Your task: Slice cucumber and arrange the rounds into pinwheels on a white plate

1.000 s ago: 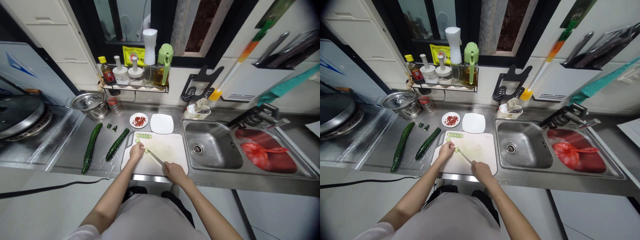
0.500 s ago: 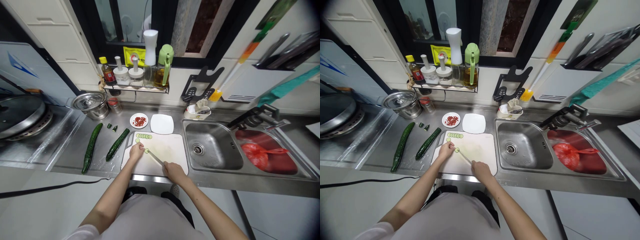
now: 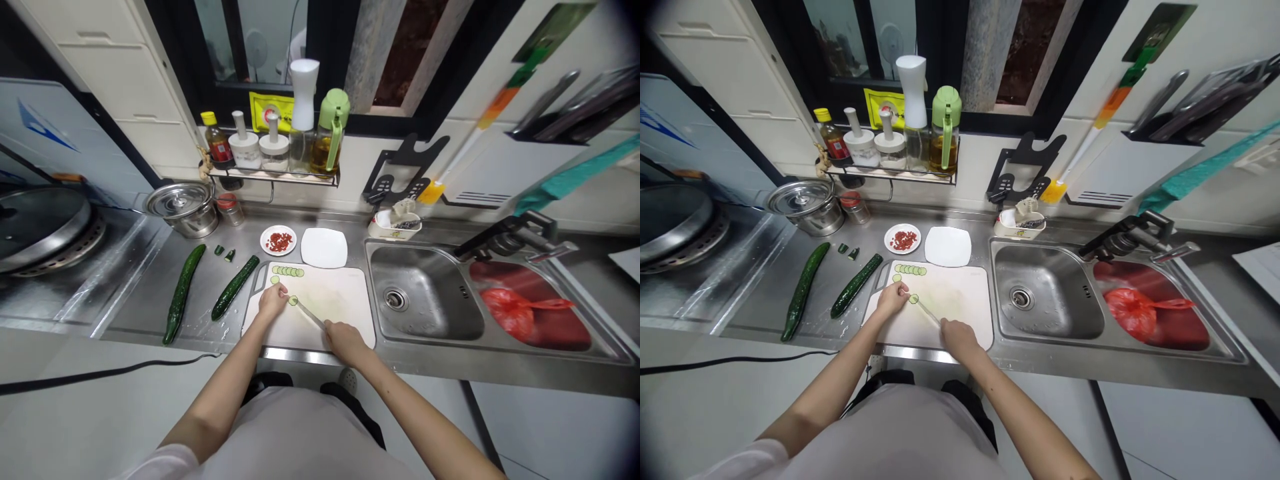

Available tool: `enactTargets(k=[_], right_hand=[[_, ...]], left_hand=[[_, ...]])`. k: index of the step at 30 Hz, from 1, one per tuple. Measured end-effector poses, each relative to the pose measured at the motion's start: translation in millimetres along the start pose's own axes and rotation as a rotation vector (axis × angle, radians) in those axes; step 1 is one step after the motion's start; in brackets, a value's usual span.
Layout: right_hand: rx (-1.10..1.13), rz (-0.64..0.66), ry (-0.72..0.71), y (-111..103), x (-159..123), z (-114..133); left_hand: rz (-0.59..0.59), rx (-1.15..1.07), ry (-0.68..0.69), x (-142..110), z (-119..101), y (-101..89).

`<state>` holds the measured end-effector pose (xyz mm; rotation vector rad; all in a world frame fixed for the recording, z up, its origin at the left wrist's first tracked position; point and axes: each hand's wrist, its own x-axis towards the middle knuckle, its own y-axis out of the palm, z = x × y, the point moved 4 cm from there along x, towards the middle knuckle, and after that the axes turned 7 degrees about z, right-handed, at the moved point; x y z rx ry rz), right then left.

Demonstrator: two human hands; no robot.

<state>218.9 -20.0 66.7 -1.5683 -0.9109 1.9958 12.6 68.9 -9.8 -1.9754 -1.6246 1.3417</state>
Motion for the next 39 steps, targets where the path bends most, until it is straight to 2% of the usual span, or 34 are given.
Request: enactTargets(k=[26,39], right_hand=[[-0.023,0.007,-0.006,0.5,10.3,5.5],[-0.025,0.005,0.013,11.1,3.2,-2.3]], left_hand=[[0.011,0.054,-0.006,0.0,-1.4,-1.1],[-0.007,0.046,0.001,0.6,-0.5,-0.3]])
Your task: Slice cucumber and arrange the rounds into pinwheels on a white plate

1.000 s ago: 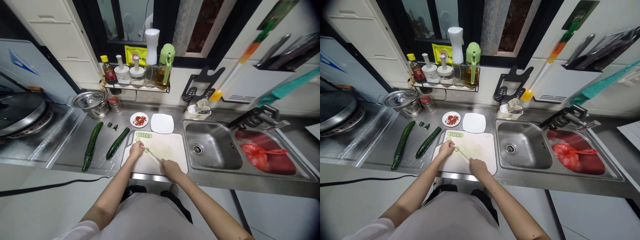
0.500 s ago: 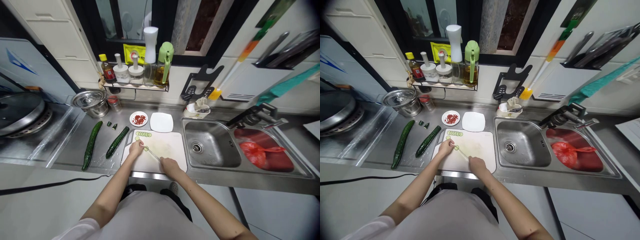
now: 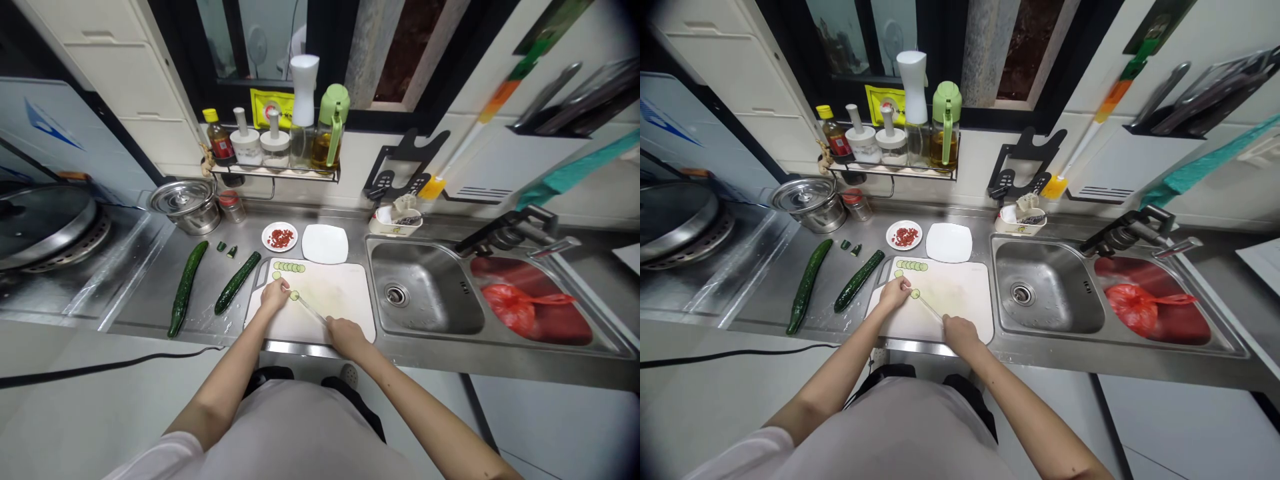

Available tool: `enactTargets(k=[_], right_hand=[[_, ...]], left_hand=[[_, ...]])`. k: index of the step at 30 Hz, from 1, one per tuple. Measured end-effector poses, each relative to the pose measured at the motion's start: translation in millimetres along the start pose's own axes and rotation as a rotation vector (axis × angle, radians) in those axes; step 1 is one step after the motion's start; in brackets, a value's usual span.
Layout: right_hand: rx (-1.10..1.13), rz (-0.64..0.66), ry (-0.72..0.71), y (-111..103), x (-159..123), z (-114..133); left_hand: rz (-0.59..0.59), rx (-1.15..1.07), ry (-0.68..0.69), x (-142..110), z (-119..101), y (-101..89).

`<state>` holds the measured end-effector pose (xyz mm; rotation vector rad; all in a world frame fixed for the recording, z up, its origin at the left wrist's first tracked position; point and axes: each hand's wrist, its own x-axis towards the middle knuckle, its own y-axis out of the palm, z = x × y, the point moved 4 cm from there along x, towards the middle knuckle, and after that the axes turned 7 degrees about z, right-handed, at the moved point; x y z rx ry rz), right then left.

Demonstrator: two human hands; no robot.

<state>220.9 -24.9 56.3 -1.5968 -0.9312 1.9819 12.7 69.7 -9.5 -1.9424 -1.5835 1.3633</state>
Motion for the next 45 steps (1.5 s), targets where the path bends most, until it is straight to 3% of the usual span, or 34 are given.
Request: enactTargets(k=[15,19,22,26,35,39,45], right_hand=[[0.009,0.041,0.029,4.7,-13.9,-11.6],[0.075,-0.011,0.038,9.7,-16.0,-23.6],[0.160,-0.083,0.144,11.3,-14.1,-34.3],[0.225,-0.141,0.249,10.4,-8.0,-41.9],[0.216,-0.158,0.277,5.7,-1.3,-46.6],[0.208,-0.170,0.278,5.2,0.2,-48.2],[0.207,-0.172,0.277,5.2,3.6,-47.7]], left_hand=[[-0.108,-0.044,0.127,-8.1,5.4,10.0],[-0.151,0.010,0.227,-19.0,1.9,15.9],[-0.172,0.075,0.241,-25.0,-3.7,19.0],[-0.147,0.100,0.211,-27.3,-11.2,19.2],[-0.063,0.055,0.168,-29.4,-22.2,17.6],[-0.062,-0.063,0.112,-23.8,-15.4,8.9],[-0.171,-0.120,0.039,-1.5,4.8,-22.8]])
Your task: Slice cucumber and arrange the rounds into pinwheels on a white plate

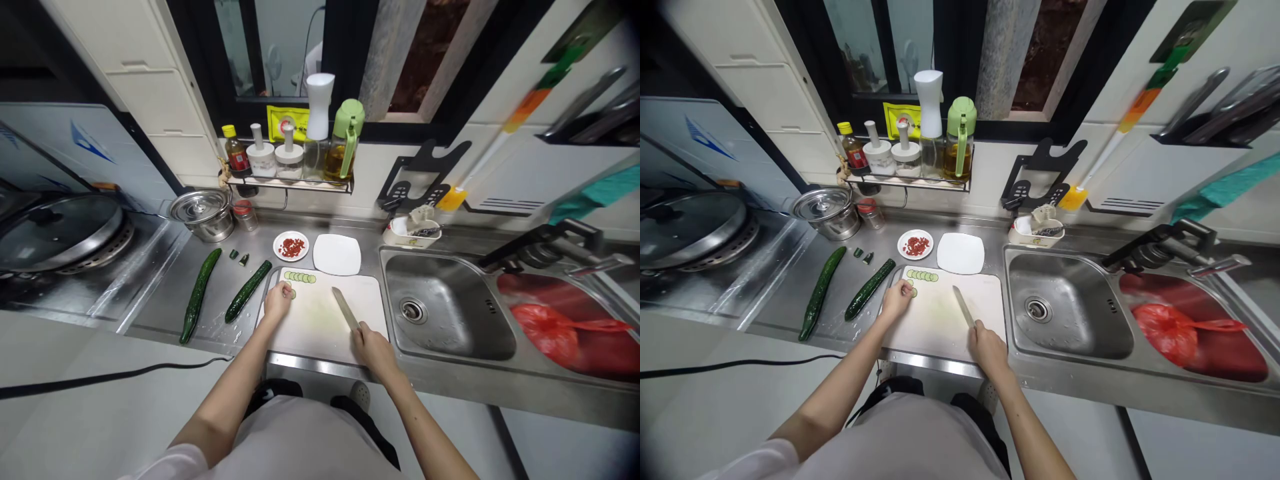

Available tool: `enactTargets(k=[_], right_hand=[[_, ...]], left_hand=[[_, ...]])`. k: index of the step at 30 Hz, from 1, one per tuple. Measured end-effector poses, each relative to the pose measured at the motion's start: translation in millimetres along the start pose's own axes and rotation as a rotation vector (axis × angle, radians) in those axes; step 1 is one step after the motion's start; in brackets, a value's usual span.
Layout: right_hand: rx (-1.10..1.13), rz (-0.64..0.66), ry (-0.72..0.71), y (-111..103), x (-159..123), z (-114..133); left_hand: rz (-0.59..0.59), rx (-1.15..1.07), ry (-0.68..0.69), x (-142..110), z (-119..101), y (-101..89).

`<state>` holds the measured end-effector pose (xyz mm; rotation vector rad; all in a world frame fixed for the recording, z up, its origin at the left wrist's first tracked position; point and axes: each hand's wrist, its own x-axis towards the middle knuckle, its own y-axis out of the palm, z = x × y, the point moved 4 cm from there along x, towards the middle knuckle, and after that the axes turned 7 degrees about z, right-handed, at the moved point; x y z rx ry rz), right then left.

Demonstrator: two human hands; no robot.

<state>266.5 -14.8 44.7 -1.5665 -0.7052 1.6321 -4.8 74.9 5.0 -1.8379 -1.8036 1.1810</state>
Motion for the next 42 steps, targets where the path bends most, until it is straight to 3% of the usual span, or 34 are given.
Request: enactTargets(k=[9,22,28,34,38,42], right_hand=[[-0.005,0.026,0.015,-0.8,0.2,1.9],[0.013,0.020,0.011,1.9,3.9,-0.6],[0.025,0.023,0.007,2.2,5.5,-1.1],[0.044,0.032,0.007,2.4,8.5,-1.5],[0.046,0.030,0.004,1.3,7.6,-1.1],[0.035,0.015,-0.001,1.3,6.1,-0.5]], left_hand=[[-0.048,0.019,-0.046,24.6,11.7,-13.3],[-0.011,0.149,-0.134,23.2,9.2,-16.3],[-0.053,0.160,-0.107,23.0,9.8,-18.0],[-0.119,0.170,0.078,27.2,-18.9,-11.0],[-0.034,0.272,0.223,34.0,-49.0,8.6],[0.042,0.385,0.251,41.7,-65.8,25.4]])
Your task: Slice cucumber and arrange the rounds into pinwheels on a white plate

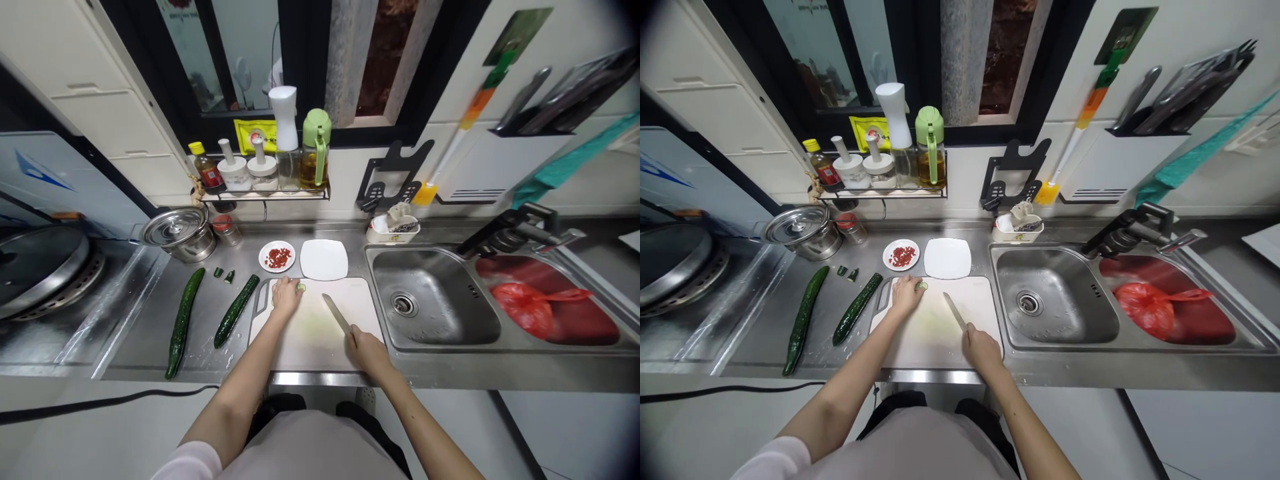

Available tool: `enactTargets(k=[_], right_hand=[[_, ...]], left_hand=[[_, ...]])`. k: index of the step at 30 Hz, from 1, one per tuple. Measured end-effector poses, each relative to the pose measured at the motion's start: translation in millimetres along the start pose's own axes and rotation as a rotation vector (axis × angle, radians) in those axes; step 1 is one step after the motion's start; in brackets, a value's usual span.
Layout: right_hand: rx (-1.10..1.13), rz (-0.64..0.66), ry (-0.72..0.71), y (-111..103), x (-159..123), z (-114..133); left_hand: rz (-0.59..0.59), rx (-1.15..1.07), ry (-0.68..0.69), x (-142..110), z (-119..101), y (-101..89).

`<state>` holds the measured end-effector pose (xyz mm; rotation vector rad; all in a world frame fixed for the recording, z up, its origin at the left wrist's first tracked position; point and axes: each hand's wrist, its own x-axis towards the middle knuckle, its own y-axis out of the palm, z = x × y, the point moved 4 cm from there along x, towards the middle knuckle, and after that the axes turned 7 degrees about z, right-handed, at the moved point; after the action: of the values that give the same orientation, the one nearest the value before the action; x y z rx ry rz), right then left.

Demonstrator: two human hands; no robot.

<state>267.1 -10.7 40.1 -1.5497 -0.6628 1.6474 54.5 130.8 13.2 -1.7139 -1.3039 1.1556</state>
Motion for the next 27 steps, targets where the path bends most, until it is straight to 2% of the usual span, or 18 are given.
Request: enactTargets(k=[4,10,16,21,27], right_hand=[[0.010,0.001,-0.006,-0.1,-0.2,0.6],[0.022,0.018,-0.003,-2.0,-1.2,0.6],[0.025,0.015,-0.012,-0.9,-0.4,0.0],[0.021,0.013,-0.010,0.3,1.4,-0.7],[-0.002,0.014,-0.027,1.3,2.3,-1.1]], left_hand=[[0.011,0.042,0.001,4.9,-6.0,2.7],[0.003,-0.020,-0.017,2.3,-10.6,-1.9],[0.052,-0.382,-0.121,-17.8,0.0,-2.2],[0.101,-0.539,-0.110,-47.0,15.2,12.8],[0.091,-0.489,-0.142,-68.6,24.9,33.4]])
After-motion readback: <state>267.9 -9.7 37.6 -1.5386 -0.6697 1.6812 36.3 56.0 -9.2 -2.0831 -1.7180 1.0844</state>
